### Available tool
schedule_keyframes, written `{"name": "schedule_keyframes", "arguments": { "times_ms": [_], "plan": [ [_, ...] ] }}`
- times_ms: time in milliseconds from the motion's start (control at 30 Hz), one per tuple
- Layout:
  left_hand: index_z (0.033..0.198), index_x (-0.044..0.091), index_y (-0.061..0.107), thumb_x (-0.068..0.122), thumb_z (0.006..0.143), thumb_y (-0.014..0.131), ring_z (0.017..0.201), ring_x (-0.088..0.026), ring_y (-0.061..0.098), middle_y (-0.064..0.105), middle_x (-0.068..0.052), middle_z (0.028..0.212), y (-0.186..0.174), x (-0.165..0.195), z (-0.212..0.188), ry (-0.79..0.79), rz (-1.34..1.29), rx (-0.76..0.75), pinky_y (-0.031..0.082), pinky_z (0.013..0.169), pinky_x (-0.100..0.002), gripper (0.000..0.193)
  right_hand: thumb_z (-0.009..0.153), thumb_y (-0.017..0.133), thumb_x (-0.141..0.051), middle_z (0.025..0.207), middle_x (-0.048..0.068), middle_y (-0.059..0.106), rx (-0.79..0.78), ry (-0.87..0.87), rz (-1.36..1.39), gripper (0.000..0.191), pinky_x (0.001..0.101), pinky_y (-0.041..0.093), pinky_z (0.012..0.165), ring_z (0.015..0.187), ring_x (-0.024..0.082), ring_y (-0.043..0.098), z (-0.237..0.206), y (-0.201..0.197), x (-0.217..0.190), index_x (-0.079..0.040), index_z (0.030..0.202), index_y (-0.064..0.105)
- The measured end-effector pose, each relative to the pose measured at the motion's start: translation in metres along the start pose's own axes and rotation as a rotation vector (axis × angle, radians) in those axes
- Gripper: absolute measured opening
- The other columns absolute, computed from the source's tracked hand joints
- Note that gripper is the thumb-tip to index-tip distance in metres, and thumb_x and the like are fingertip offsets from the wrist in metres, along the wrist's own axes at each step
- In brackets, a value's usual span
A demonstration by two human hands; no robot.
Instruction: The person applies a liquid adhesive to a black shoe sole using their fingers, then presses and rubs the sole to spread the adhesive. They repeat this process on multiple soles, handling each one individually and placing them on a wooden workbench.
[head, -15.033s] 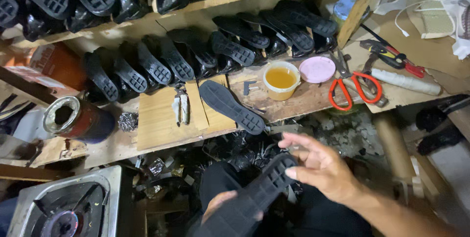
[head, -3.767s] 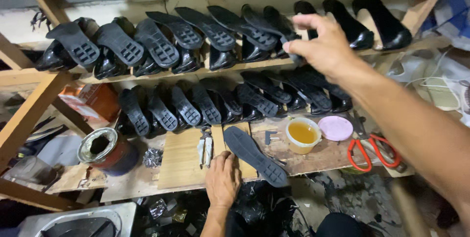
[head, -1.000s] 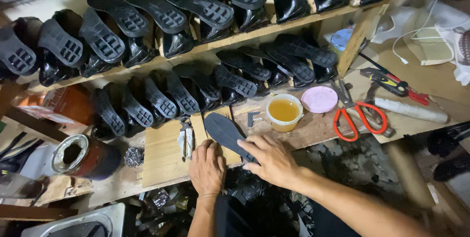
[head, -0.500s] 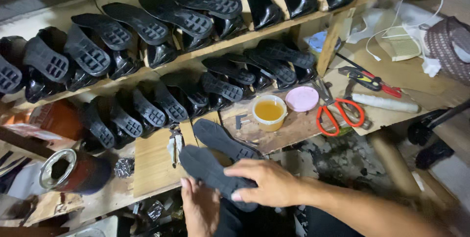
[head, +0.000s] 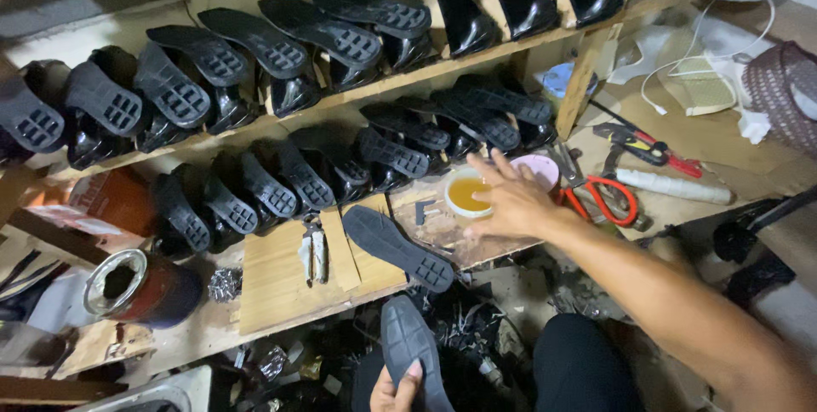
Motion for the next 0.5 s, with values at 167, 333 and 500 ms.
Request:
{"name": "schedule_keyframes", "arguments": {
  "times_ms": [167, 333, 500],
  "plan": [
    [0.126, -0.003, 0.071, 0.002, 0.085, 0.069, 0.1, -0.023, 0.075, 0.08, -0.017, 0.11, -0.034, -0.01, -0.016, -0.063, 0.088, 0.091, 0.055, 0.092, -0.036, 0.041, 0.07, 0.083, -0.044, 0.152, 0.015, 0.048, 0.249, -0.074, 0.124, 0.043, 0.0555, 0.035, 0.113, 0.145, 0.038, 0.038, -0.014, -0.008, 0.014, -0.006, 0.091, 0.081],
    [0.131, -0.001, 0.066, 0.008, 0.087, 0.065, 0.098, -0.019, 0.074, 0.078, -0.013, 0.112, -0.013, -0.005, -0.023, -0.154, 0.043, -0.024, 0.054, 0.089, -0.032, 0.045, 0.081, 0.077, -0.038, 0.131, 0.01, 0.067, 0.07, 0.111, 0.533, 0.034, 0.0434, 0.049, 0.107, 0.127, 0.028, 0.061, -0.027, 0.006, 0.004, -0.005, 0.078, 0.077],
    [0.135, -0.006, 0.063, 0.008, 0.086, 0.061, 0.094, -0.019, 0.072, 0.076, -0.016, 0.111, 0.016, 0.015, -0.038, -0.249, -0.077, -0.042, 0.055, 0.086, -0.032, 0.051, 0.085, 0.071, -0.018, 0.143, 0.015, 0.059, 0.013, -0.29, 0.748, 0.023, 0.0434, 0.043, 0.112, 0.136, 0.031, 0.056, -0.11, -0.008, -0.091, -0.006, 0.103, 0.078]
  ]
}}
Point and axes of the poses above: each hand's wrist, its own z-axis towards the middle knuckle, its own y-axis out of the palm, x = y × z, the point moved 7 cm from there along z, towards the middle knuckle
